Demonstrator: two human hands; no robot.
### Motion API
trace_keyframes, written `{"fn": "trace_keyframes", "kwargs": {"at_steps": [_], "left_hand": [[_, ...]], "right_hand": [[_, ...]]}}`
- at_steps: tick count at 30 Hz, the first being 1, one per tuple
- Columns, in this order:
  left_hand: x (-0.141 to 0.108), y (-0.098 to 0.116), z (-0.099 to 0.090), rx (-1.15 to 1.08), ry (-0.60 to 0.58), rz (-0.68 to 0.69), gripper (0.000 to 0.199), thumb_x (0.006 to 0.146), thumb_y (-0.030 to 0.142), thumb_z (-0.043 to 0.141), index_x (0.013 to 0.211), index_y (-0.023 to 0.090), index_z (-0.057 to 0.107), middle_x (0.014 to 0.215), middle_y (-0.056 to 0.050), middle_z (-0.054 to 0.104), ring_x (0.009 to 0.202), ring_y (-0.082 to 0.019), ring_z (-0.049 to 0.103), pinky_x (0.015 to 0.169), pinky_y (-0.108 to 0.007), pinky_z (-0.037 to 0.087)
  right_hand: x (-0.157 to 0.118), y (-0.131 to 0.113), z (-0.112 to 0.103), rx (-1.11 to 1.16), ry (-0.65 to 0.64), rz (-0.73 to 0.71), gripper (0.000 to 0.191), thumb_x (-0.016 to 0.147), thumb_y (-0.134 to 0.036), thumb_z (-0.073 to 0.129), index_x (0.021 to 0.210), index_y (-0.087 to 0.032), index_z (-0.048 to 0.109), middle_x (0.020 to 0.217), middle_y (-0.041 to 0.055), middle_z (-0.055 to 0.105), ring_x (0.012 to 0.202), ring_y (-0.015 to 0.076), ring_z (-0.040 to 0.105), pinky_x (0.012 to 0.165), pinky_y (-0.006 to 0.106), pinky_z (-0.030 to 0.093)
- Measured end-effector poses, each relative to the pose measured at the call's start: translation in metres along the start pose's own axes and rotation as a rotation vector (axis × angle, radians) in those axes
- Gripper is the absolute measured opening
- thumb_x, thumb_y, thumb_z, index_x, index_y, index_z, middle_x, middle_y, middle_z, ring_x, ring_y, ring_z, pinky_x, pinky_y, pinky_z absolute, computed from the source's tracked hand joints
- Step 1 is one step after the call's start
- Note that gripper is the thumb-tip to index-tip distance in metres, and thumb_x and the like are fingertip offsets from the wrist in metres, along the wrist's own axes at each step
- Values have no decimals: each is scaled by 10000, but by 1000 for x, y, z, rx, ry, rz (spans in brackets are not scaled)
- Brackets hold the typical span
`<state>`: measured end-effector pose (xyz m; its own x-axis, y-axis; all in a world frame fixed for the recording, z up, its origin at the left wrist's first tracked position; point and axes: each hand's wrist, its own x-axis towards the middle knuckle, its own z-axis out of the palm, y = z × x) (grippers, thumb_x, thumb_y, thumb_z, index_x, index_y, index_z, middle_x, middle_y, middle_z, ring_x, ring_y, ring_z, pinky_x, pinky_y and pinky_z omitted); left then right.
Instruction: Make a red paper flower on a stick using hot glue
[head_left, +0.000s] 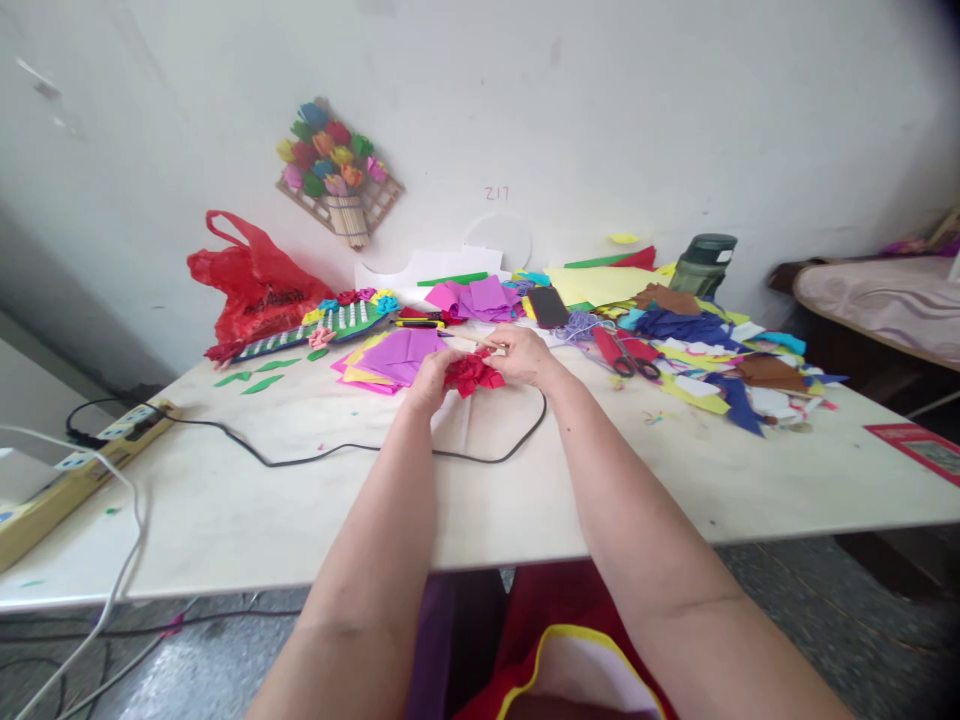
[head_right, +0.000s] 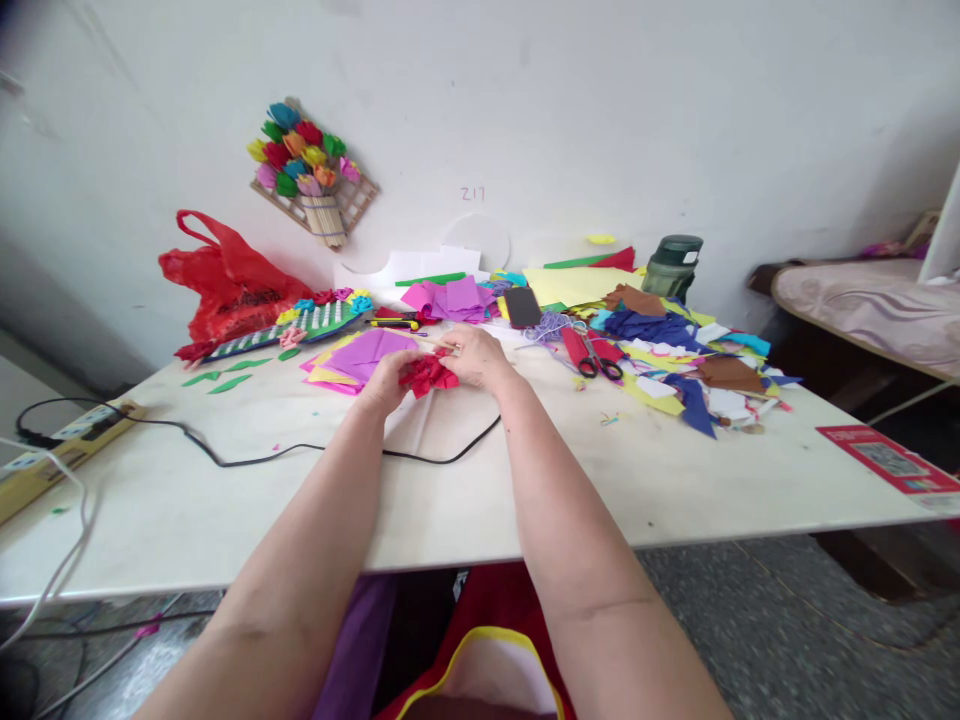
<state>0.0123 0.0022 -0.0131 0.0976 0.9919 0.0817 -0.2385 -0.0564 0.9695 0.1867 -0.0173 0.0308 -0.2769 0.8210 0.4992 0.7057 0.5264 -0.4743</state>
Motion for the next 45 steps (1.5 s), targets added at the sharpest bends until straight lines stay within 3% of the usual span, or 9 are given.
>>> {"fn": "trace_keyframes", "kwargs": {"at_steps": [5, 18, 26, 34, 45], "left_hand": [[-1, 2, 2, -13, -3, -14, 180, 574, 303, 660, 688, 164, 666, 629, -29, 633, 580, -149, 584, 479, -222, 433], [-8, 8, 5, 5, -66, -19, 157, 599, 245, 681, 569, 167, 548, 531, 28, 478, 475, -85, 432, 441, -208, 314], [-7, 7, 4, 37, -113, -21, 158, 561, 250, 751, 606, 157, 632, 571, 7, 584, 517, -95, 510, 513, -219, 373], [-9, 8, 5, 41, -123, -12, 282, 502, 348, 861, 585, 155, 673, 559, -17, 616, 513, -106, 519, 513, -235, 393], [-8, 9, 5, 63, -138, -9, 307, 502, 376, 857, 584, 136, 682, 553, -24, 599, 509, -100, 496, 512, -239, 348]], "right_hand": [[0, 3, 0, -13, -8, -8, 201, 736, -203, 662, 892, -205, 790, 913, 47, 704, 821, 185, 601, 726, 278, 415], [0, 1, 2, -132, -6, 18, 202, 815, -273, 599, 643, -188, 662, 771, 27, 638, 698, 151, 499, 618, 267, 294], [1, 1, 3, -107, -13, 20, 211, 803, -272, 589, 612, -191, 628, 746, 26, 618, 691, 153, 492, 623, 269, 304], [-2, 0, -1, -30, -9, 24, 147, 750, -214, 566, 739, -184, 709, 804, 37, 667, 742, 169, 545, 658, 271, 353], [-1, -3, 3, -92, 3, 44, 125, 761, -224, 627, 786, -193, 745, 853, 39, 689, 774, 176, 571, 670, 272, 364]]}}
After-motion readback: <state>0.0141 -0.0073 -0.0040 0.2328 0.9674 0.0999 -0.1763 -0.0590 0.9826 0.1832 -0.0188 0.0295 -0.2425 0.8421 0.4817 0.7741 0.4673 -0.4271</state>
